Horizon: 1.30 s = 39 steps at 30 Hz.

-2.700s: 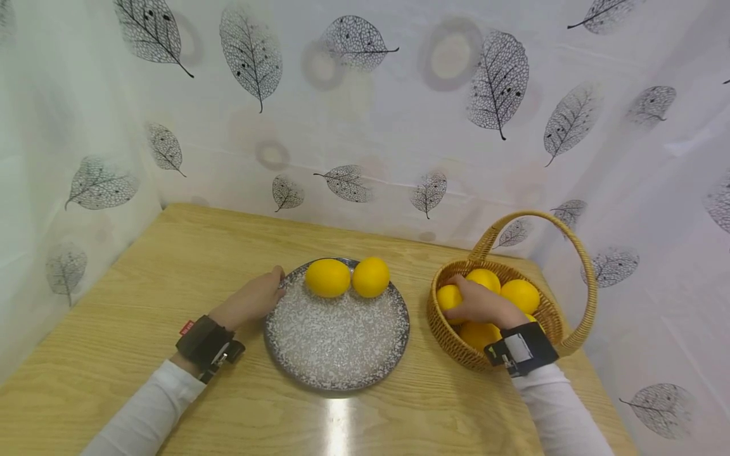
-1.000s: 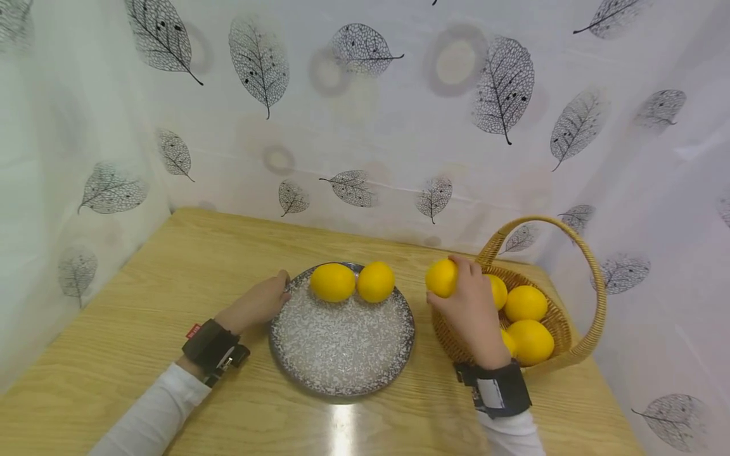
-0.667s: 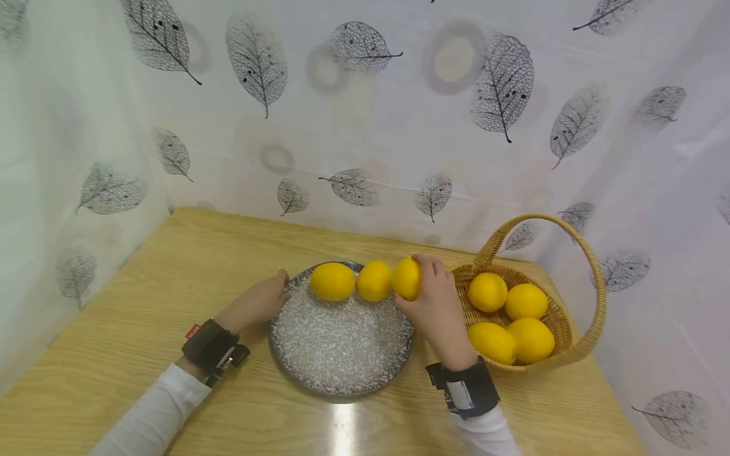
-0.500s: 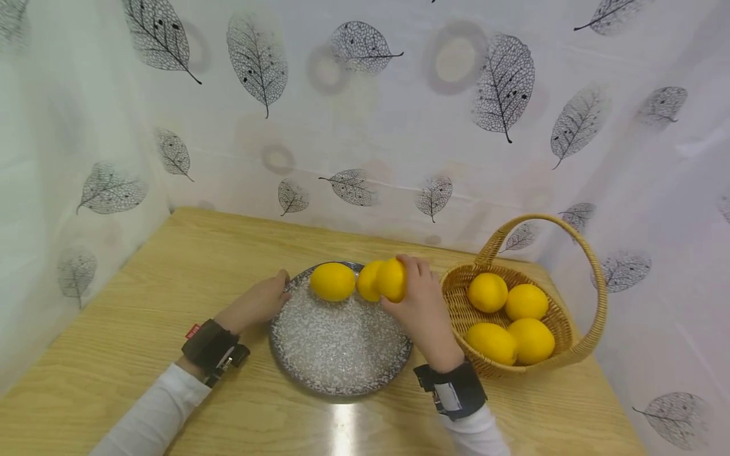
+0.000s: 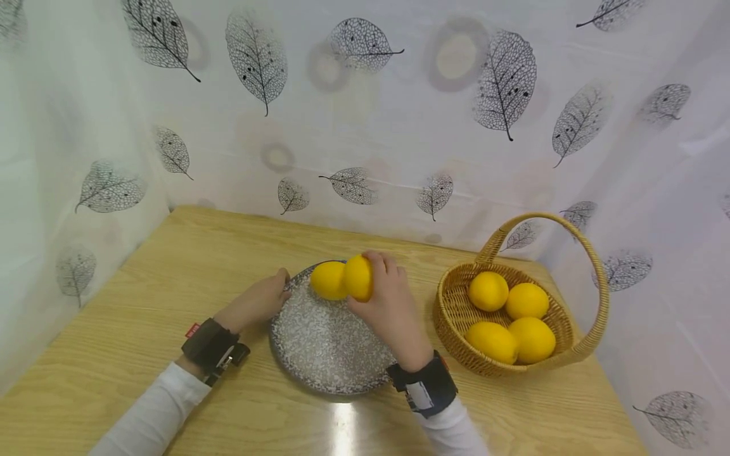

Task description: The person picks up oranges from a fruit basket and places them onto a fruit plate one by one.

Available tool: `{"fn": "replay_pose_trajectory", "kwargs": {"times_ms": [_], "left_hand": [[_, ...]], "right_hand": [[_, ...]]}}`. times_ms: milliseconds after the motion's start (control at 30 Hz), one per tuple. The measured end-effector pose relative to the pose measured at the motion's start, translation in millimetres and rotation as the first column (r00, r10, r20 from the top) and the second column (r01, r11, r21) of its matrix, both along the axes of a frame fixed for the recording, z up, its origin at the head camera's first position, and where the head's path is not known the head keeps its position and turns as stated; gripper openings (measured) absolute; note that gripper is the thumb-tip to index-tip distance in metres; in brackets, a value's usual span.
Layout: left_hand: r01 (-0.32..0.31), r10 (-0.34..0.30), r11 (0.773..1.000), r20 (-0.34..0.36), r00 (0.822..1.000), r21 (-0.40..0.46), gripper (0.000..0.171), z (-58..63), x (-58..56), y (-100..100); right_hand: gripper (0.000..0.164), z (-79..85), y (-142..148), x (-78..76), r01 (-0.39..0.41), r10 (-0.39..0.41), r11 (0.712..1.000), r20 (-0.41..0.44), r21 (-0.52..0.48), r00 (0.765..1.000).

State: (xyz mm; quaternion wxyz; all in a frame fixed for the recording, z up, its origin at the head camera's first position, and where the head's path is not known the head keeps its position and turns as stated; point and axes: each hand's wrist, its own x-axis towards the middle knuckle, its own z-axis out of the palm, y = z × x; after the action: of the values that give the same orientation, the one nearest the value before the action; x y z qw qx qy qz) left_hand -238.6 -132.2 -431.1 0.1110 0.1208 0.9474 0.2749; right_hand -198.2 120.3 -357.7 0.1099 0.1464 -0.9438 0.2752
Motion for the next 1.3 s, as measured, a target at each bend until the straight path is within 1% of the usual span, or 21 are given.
{"fn": "replay_pose_trajectory", "kwargs": {"times_ms": [267,467,567,667,800,933,1033,1200,1300], "left_hand": [[-0.004,0.004,1.0,-0.003,1.0,0.017,0.05,2.3,1.9,-0.7],[-0.01,0.01,1.0,-0.003,1.0,0.01,0.05,3.3,2.3,0.0],[-0.018,0.018,1.0,0.004,1.0,0.007,0.05,3.6,2.2,-0.4],[-0.017,0.017,1.0,-0.008,1.0,-0.001,0.046,3.4,2.3,-0.8],[-0.012,0.012,1.0,-0.022,1.0,-0.004,0.043,2.8,2.6,-0.8],[-0.006,0.006,1.0,-0.024,1.0,-0.004,0.045,1.7,2.8,-1.2],[-0.003,0.003,1.0,-0.032,0.999,-0.004,0.045,1.3,2.5,-1.9],[-0.003,0.003,1.0,-0.041,0.999,0.0,0.042,0.9,2.1,-2.7],[0.003,-0.003,1.0,-0.047,0.999,0.003,0.041,0.7,1.5,-2.3]], "right_hand": [[0.078,-6.5,-23.5,2.1,-0.031,0.031,0.999,-0.001,-0.022,1.0],[0.079,-10.8,-36.3,2.1,-0.045,0.046,0.999,0.013,-0.015,0.999],[0.08,-12.4,-41.6,2.0,-0.054,0.054,0.998,0.008,-0.014,0.998],[0.08,-14.9,-47.1,1.7,-0.062,0.062,0.998,-0.004,-0.017,0.998],[0.079,-19.5,-53.5,0.9,-0.1,0.099,0.995,-0.023,-0.03,0.995],[0.077,-24.6,-58.4,1.1,-0.147,0.146,0.988,-0.021,-0.039,0.989],[0.077,-27.5,-61.2,1.4,-0.166,0.166,0.985,-0.013,-0.047,0.986],[0.075,-30.7,-64.4,1.5,-0.182,0.182,0.983,-0.014,-0.014,0.983],[0.074,-31.9,-65.2,2.2,-0.182,0.182,0.983,0.017,0.028,0.983]]}}
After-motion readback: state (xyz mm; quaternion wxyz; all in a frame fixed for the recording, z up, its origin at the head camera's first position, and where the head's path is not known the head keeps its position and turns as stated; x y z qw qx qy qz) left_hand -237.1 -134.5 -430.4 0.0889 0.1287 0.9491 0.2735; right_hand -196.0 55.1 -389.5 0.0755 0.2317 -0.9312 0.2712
